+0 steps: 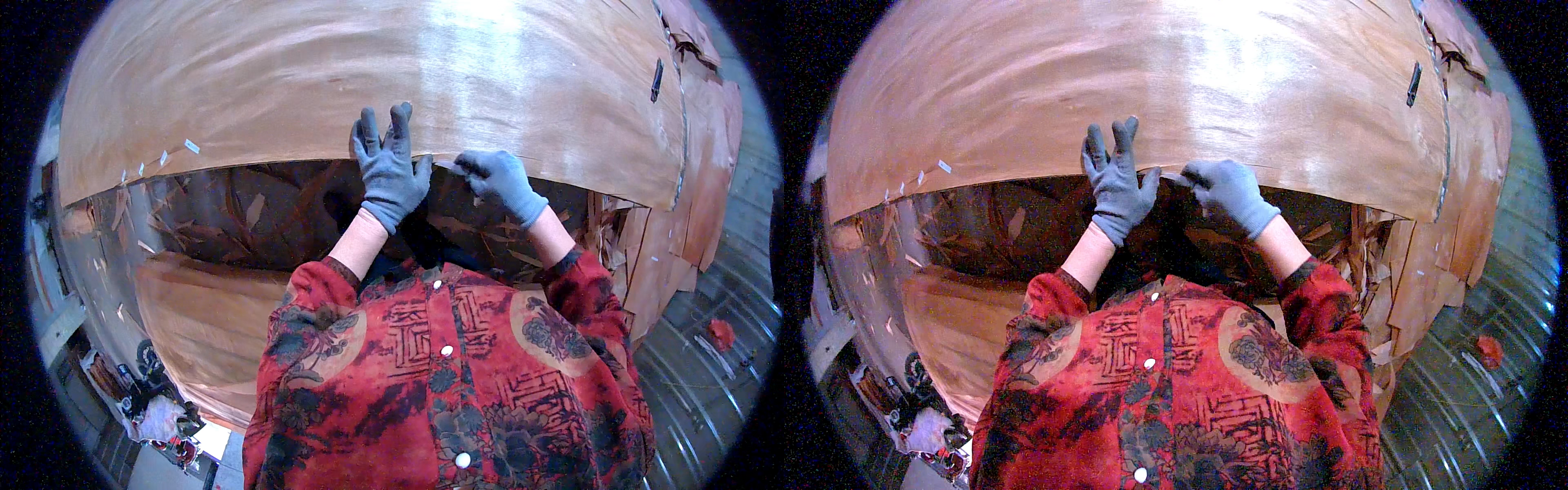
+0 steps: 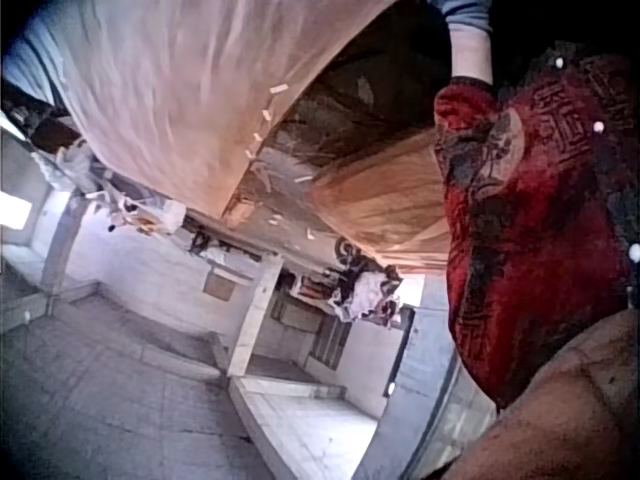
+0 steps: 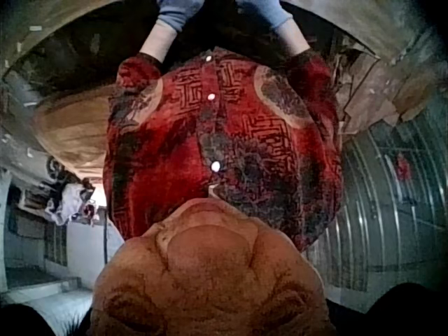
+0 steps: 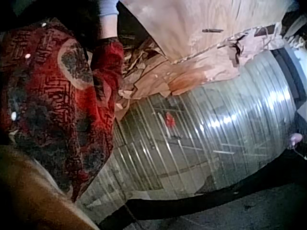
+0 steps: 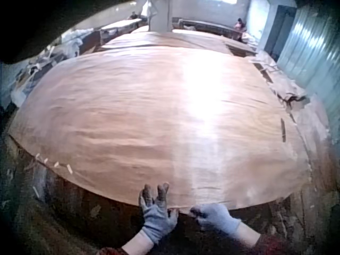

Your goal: The person applies thin wood veneer strips to the edges of a large wooden panel. They use a small brush to apply adhesive to the panel's edge and then press the veneer strip into place, smoothing it down with their gloved hands. The process involves repeated application of glue and placement of veneer pieces along the panel's perimeter.

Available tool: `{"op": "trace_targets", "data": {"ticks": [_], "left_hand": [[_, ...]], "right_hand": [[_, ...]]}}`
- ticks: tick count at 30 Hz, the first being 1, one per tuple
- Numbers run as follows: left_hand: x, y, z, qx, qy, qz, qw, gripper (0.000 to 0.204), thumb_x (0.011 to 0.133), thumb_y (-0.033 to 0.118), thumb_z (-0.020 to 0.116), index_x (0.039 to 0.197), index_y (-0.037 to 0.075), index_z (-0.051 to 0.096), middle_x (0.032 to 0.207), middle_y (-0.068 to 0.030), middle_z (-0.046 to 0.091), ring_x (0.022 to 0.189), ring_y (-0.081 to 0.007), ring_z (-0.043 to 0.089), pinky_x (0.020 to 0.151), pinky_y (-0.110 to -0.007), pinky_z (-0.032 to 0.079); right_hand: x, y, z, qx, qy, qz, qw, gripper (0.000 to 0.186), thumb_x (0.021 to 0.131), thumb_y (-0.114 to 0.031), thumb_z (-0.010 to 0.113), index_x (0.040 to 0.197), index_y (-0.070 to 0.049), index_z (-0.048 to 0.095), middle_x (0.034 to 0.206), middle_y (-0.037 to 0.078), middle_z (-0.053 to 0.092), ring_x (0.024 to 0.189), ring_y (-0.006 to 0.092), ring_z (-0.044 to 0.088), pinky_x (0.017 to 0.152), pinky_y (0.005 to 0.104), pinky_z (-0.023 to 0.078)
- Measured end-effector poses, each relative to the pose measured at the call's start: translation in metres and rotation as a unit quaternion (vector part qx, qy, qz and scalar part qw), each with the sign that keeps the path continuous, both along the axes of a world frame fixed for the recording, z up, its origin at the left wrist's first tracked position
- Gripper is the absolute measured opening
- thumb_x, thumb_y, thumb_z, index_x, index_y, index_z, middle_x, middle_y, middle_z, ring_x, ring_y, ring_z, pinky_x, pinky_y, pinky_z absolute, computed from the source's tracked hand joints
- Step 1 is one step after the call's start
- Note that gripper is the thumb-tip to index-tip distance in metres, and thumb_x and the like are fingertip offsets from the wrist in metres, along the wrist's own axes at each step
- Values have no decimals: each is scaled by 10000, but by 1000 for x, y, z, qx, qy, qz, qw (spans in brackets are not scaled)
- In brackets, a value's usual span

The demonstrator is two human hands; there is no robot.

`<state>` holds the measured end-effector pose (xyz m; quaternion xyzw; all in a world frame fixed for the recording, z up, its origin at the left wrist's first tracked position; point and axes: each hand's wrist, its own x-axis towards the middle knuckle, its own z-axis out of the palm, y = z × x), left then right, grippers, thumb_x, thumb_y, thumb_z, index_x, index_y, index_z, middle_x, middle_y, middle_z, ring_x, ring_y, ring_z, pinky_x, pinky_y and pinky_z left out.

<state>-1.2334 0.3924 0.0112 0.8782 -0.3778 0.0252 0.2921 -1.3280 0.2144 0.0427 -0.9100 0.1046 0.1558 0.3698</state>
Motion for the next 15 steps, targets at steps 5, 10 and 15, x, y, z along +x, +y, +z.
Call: {"op": "trace_targets", "data": {"ticks": [5,10,15], "left_hand": [[-1,0,0,11,0,4,1000,1020,727,253,666,1452,26,-16,1468,-33,312,1392,-372,43,1095,-516,13],[0,0,-2,17,3,-2,1000,1024,727,256,668,1452,28,-18,1464,-44,319,1393,-369,47,1095,-509,0],[-2,0,-18,-115,-9,4,993,965,741,290,661,1459,65,57,1475,-37,288,1387,-387,46,1094,-528,2]], "right_hand": [[21,11,11,-53,44,-20,997,245,825,-321,546,893,-118,665,699,109,649,660,293,646,617,417,497],[35,18,4,-75,81,-52,993,343,821,-415,540,788,-109,690,758,150,657,733,333,644,661,444,502],[44,18,8,-107,114,-54,986,363,789,-441,565,806,-108,710,793,171,658,773,345,643,707,437,511]]}}
